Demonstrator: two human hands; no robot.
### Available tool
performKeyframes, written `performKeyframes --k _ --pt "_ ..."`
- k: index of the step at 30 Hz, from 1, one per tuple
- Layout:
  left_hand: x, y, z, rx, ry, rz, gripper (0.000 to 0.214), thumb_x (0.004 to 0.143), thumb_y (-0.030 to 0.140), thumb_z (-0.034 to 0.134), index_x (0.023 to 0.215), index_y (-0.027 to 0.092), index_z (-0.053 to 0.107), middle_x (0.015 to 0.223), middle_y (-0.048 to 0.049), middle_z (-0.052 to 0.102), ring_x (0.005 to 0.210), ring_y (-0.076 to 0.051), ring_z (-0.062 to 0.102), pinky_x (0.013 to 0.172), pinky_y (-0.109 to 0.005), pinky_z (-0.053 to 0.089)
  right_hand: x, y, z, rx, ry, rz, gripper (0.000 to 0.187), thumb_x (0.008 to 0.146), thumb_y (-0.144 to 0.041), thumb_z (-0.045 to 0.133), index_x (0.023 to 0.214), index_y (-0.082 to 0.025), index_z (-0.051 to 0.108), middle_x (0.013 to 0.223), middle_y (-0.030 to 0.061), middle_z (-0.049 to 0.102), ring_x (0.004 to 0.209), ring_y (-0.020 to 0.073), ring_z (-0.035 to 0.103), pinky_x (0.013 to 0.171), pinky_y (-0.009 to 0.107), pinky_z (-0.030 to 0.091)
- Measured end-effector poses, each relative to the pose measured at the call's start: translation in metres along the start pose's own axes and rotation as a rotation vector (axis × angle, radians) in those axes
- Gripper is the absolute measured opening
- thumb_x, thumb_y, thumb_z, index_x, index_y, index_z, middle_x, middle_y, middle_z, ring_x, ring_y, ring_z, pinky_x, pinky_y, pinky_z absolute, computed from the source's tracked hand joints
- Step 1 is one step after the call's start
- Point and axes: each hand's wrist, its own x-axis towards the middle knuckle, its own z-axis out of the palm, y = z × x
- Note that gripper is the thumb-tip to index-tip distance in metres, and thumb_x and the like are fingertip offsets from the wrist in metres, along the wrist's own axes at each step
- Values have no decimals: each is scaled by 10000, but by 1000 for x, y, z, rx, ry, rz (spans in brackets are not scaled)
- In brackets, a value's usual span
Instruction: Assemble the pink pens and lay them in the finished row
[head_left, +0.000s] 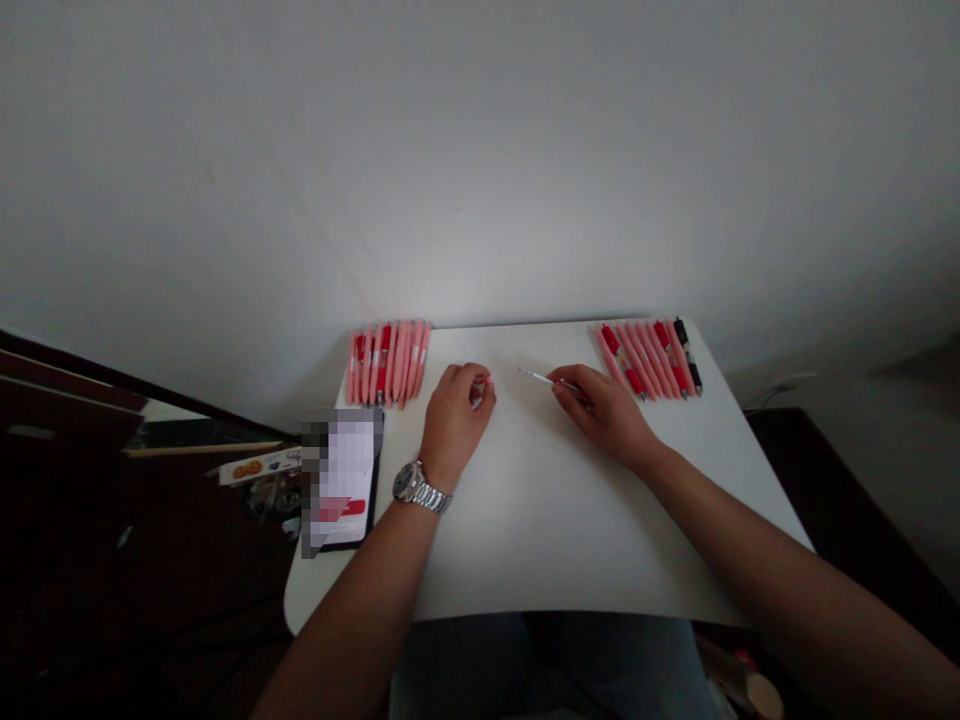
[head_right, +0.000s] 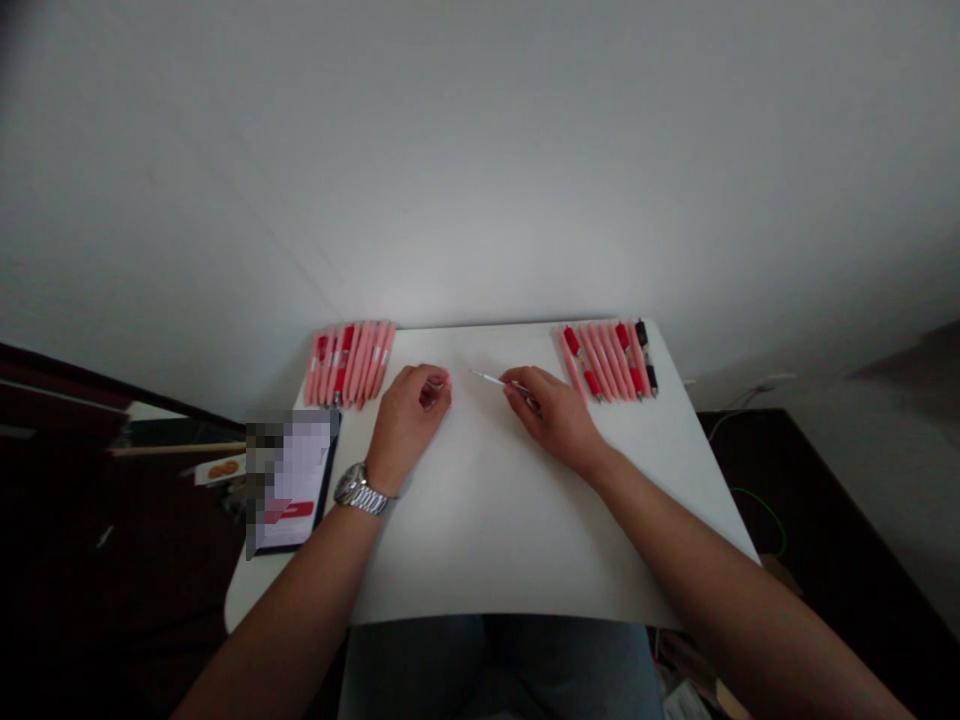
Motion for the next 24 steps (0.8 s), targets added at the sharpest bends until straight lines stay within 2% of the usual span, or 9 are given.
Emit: performKeyframes --k 24 --pt "2 2 -2 1 16 -26 94 940 166 605 1020 199 643 974 -50 632 784 -150 622 751 -312 554 0 2 0 -17 -14 8 196 1030 -332 504 1103 -210 638 933 66 697 755 168 644 667 278 502"
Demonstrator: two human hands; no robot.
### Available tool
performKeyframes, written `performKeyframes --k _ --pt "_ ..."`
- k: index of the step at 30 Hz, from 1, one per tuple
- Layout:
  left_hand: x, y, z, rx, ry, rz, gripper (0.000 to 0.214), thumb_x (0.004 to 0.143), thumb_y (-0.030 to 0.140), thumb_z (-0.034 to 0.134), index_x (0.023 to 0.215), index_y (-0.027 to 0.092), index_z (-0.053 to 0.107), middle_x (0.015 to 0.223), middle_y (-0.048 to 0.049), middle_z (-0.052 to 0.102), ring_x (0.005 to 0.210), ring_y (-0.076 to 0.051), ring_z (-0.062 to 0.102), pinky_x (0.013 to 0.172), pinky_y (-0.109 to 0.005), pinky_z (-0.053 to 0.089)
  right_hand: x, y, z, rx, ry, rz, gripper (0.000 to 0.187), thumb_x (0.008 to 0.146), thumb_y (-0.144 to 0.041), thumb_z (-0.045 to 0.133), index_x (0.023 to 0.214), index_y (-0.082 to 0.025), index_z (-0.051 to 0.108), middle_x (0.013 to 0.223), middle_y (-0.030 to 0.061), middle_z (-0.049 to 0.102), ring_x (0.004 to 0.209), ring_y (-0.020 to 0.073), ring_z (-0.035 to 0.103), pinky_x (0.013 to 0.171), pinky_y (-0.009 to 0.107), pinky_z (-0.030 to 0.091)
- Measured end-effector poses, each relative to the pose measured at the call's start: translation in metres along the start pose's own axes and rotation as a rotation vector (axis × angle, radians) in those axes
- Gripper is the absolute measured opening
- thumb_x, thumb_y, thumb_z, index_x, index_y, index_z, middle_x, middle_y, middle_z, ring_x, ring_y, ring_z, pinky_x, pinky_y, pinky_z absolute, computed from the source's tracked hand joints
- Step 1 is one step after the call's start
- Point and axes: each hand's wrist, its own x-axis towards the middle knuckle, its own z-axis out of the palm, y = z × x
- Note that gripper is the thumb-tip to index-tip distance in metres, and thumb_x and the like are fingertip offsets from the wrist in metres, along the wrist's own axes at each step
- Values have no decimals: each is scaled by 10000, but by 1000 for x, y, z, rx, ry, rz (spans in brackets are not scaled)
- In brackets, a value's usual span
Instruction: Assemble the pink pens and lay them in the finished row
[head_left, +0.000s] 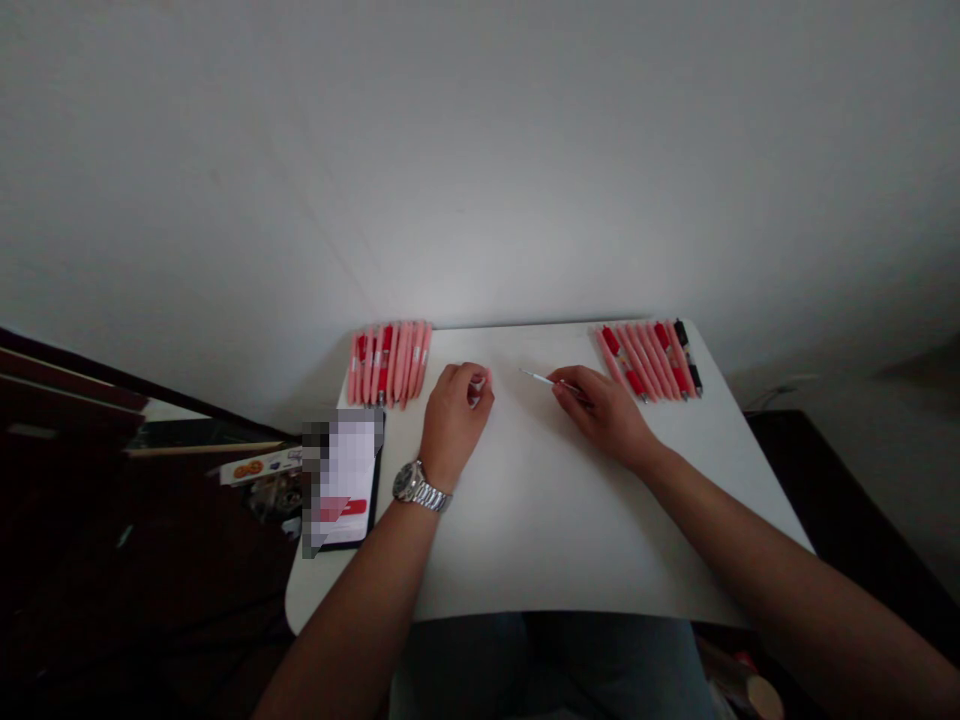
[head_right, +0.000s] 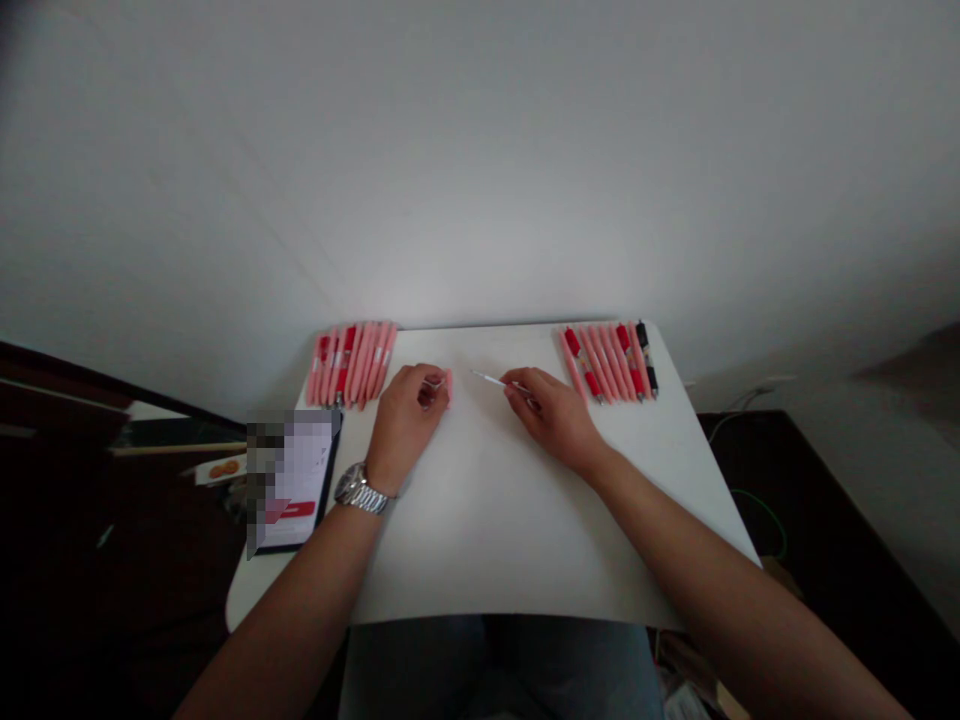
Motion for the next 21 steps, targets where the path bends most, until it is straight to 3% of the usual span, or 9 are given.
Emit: performKeyframes --k 8,12,21 --pt "-1 3 -2 -30 43 42 117 954 171 576 1042 210 644 983 -43 650 827 -154 628 766 -309 535 -1 0 0 18 8 -3 210 1033 -352 501 1112 -213 638 931 66 695 746 166 638 660 279 505" --pt "-2 3 -1 -174 63 81 153 978 230 572 1119 222 629 1033 -48 686 904 -158 649 797 -304 531 -1 0 0 17 -5 -16 208 1035 -347 498 1121 -214 634 926 62 692 741 162 630 654 275 501" --pt "-3 11 2 -452 -62 74 189 958 333 635 1101 211 647 997 -47 702 895 -145 672 822 -281 549 -3 -3 0 29 -34 -43 219 1035 -365 493 1131 -225 631 908 57 688 724 164 622 650 288 490"
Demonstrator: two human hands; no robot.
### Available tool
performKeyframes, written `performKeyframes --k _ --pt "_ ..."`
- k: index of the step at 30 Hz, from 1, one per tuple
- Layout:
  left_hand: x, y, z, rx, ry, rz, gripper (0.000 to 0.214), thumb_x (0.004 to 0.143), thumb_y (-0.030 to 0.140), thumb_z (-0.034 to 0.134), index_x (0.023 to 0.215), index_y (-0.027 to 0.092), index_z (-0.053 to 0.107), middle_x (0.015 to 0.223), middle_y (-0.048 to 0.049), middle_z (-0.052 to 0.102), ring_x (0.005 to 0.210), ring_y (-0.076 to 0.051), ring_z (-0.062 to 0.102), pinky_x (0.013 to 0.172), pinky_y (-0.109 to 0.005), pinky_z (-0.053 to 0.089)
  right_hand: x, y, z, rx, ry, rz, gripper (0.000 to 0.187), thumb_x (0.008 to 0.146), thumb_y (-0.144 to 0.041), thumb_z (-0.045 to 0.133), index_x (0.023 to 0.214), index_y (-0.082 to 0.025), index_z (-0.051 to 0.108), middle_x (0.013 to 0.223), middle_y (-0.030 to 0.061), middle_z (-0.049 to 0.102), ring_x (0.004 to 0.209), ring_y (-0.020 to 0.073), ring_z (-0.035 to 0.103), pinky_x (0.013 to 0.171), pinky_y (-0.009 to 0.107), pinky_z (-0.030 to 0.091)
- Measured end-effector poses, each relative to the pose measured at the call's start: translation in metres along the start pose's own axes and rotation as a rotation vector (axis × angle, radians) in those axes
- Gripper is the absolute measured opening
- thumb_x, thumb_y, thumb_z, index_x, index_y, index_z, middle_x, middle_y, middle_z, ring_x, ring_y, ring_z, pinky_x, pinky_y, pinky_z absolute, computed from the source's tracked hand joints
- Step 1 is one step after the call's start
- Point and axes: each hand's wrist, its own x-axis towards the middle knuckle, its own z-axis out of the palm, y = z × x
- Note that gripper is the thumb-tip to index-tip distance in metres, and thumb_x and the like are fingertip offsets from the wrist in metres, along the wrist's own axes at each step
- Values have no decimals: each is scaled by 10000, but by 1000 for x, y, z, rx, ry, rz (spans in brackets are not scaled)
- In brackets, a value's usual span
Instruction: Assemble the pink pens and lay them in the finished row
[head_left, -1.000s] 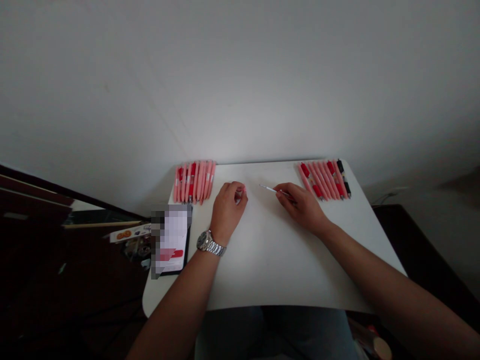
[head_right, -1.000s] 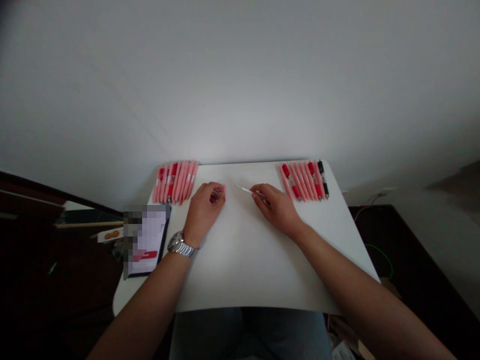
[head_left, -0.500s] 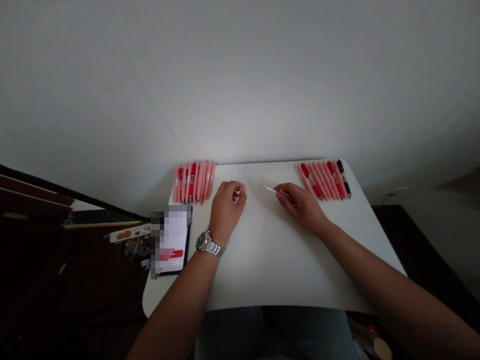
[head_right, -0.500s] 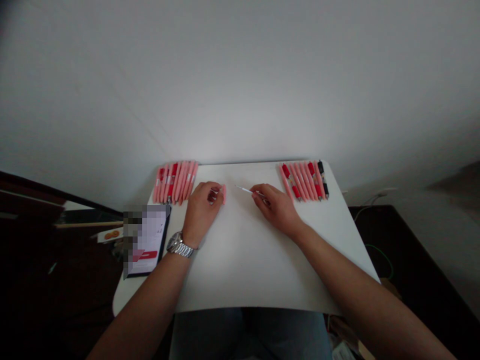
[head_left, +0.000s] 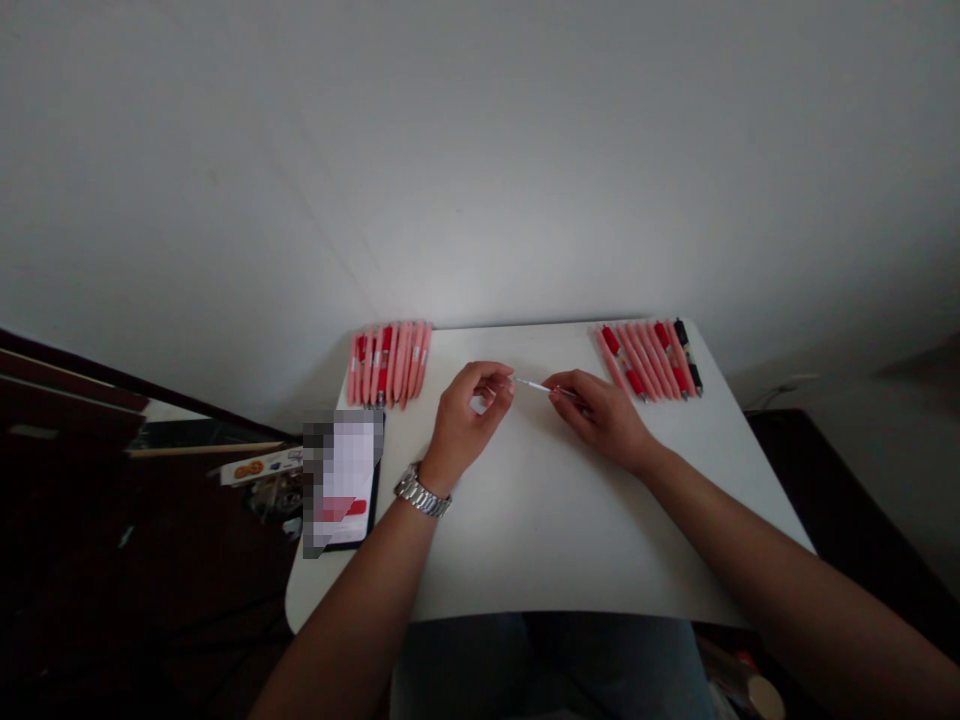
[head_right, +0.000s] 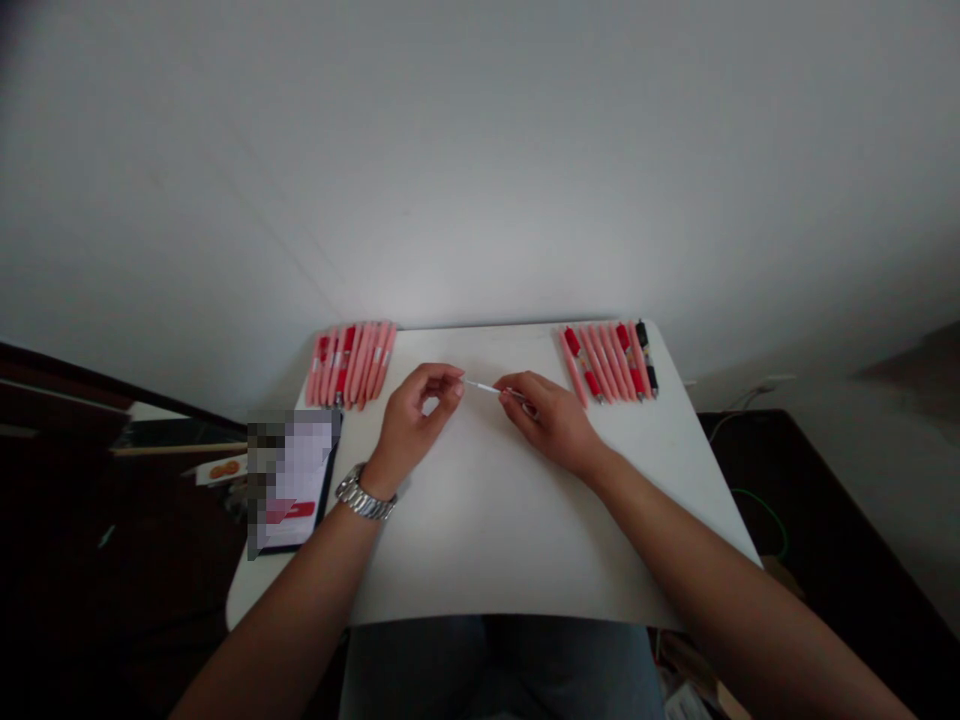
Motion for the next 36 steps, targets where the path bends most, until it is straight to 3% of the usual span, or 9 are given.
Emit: performKeyframes --k 17,23,28,36 --pt "-1 -2 3 -40 -40 -49 143 946 331 651 1027 214 665 920 -27 701 828 -140 659 759 -263 522 0 -4 -1 -2 -45 -64 257 1048 -334 464 1235 -235 611 902 49 661 723 164 605 666 297 484" --pt "1 -3 3 -154 -11 -95 189 940 382 662 1020 212 638 953 -43 692 869 -144 674 783 -269 554 0 -2 -1 5 -38 -63 259 1055 -350 446 1224 -239 608 896 52 660 709 169 598 668 306 485" --pt "3 -6 2 -308 50 -144 227 937 399 669 1002 201 580 985 -61 720 788 -125 689 721 -261 575 0 1 -1 4 -22 -44 272 1055 -368 443 1218 -235 615 917 60 669 718 172 607 674 306 490" --pt "6 -12 0 -312 102 -156 242 920 391 685 971 204 542 943 -55 713 761 -129 681 658 -259 574 -1 4 0 10 -10 -24 295 1057 -385 436 1230 -239 625 966 72 690 725 169 612 678 298 501"
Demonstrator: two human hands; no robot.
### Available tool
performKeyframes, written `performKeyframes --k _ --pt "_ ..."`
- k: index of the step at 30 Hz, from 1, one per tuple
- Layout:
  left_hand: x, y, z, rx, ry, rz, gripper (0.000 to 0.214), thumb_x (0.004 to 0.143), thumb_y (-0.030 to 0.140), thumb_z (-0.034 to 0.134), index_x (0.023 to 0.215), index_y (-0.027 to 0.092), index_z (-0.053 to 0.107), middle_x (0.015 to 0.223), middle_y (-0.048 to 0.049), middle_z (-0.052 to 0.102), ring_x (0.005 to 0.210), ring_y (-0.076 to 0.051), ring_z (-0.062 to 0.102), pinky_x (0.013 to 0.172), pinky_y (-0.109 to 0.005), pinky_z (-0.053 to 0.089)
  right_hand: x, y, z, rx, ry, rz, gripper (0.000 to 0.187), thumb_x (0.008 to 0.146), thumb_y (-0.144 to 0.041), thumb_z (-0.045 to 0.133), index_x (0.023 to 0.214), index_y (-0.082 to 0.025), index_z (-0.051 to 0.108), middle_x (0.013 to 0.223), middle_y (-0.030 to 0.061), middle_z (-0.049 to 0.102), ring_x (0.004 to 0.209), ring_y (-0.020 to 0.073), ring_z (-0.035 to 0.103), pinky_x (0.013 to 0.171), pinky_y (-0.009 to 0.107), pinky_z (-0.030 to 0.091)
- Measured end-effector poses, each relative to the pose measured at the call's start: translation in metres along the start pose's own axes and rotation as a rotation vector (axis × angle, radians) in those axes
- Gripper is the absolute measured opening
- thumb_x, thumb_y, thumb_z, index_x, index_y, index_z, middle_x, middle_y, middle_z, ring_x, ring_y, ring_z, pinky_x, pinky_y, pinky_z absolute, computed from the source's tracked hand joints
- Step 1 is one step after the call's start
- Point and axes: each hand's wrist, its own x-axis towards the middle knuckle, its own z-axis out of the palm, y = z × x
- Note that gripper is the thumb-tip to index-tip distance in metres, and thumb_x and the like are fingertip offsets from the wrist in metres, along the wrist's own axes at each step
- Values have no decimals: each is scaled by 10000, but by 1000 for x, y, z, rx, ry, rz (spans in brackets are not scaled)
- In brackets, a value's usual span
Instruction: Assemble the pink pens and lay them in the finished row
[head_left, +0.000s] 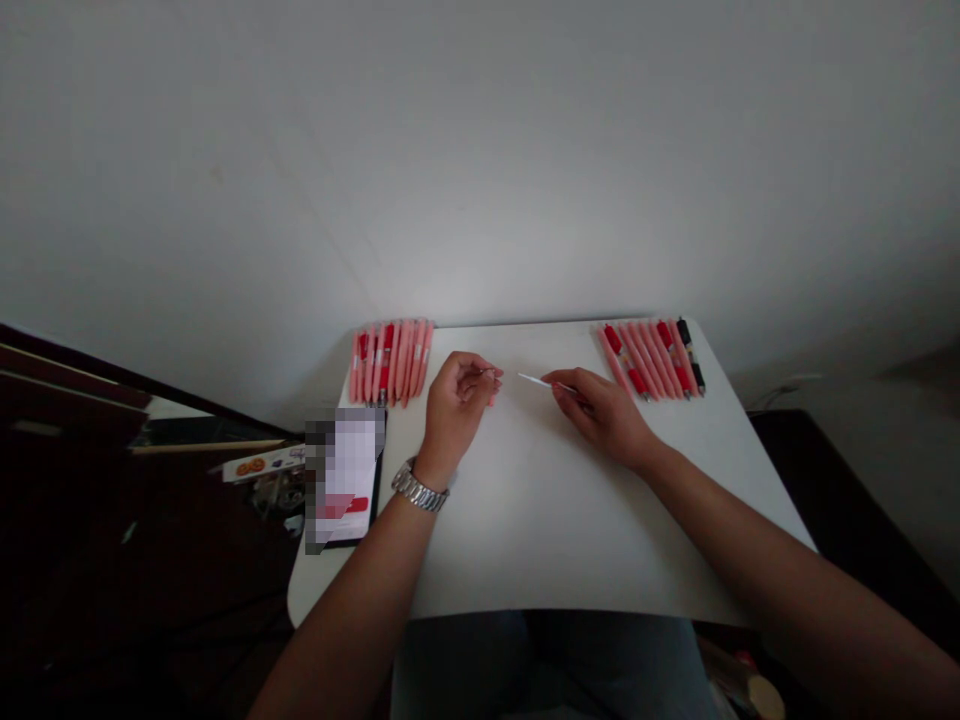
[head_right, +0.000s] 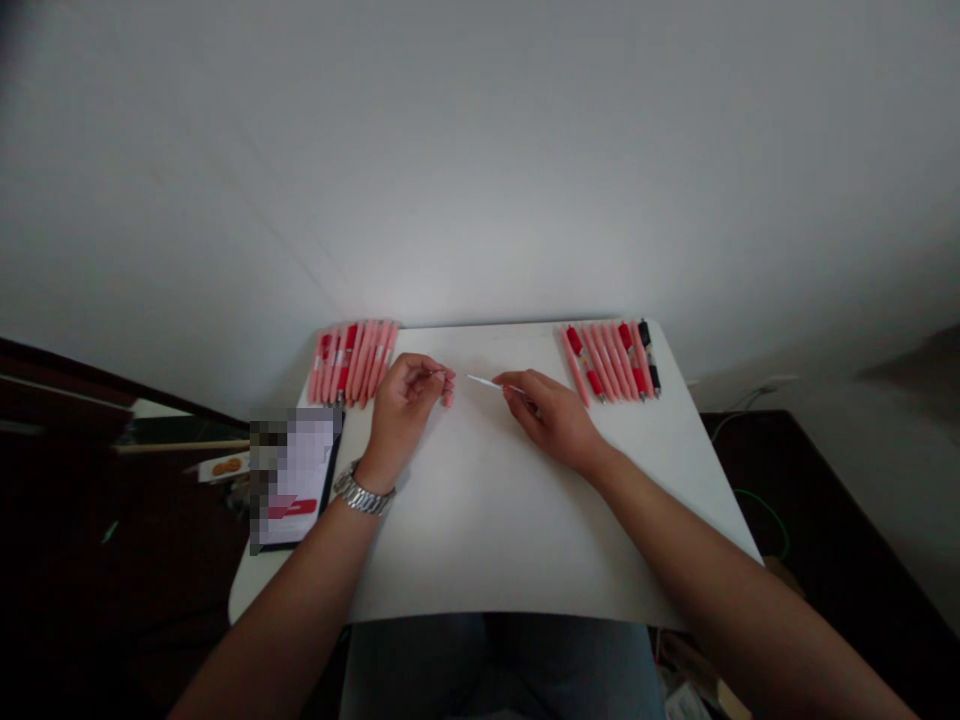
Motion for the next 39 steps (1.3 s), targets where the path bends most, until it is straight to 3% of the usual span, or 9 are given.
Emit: performKeyframes --k 10,14,21,31,39 --pt "1 1 -4 170 70 116 205 918 216 654 1060 246 510 848 30 649 709 -98 650 692 -237 556 0 0 0 4 7 7 268 1050 -349 461 1230 -232 621 965 67 685 736 164 613 680 294 499" --pt "1 0 -7 330 112 136 162 912 193 647 1031 241 548 885 20 645 803 -107 659 765 -245 557 -1 0 0 7 5 4 265 1050 -347 463 1232 -232 618 975 69 687 716 157 603 671 292 499" --pt "2 1 -13 478 146 148 212 905 164 633 1101 233 595 928 -10 677 838 -132 673 751 -253 568 -1 0 0 7 6 -2 265 1050 -344 463 1227 -226 621 982 72 690 723 158 607 673 291 497" --pt "2 -1 -19 754 68 152 188 895 142 636 1073 199 639 993 -39 663 820 -146 652 769 -293 563 0 1 1 7 4 2 270 1051 -347 465 1226 -215 623 971 70 684 723 151 604 680 284 492" --pt "1 -3 -21 890 6 175 160 899 164 654 1051 190 694 1046 -69 644 931 -198 644 876 -362 553 0 -1 0 4 1 10 258 1046 -321 478 1227 -211 625 992 73 692 729 148 605 665 274 483"
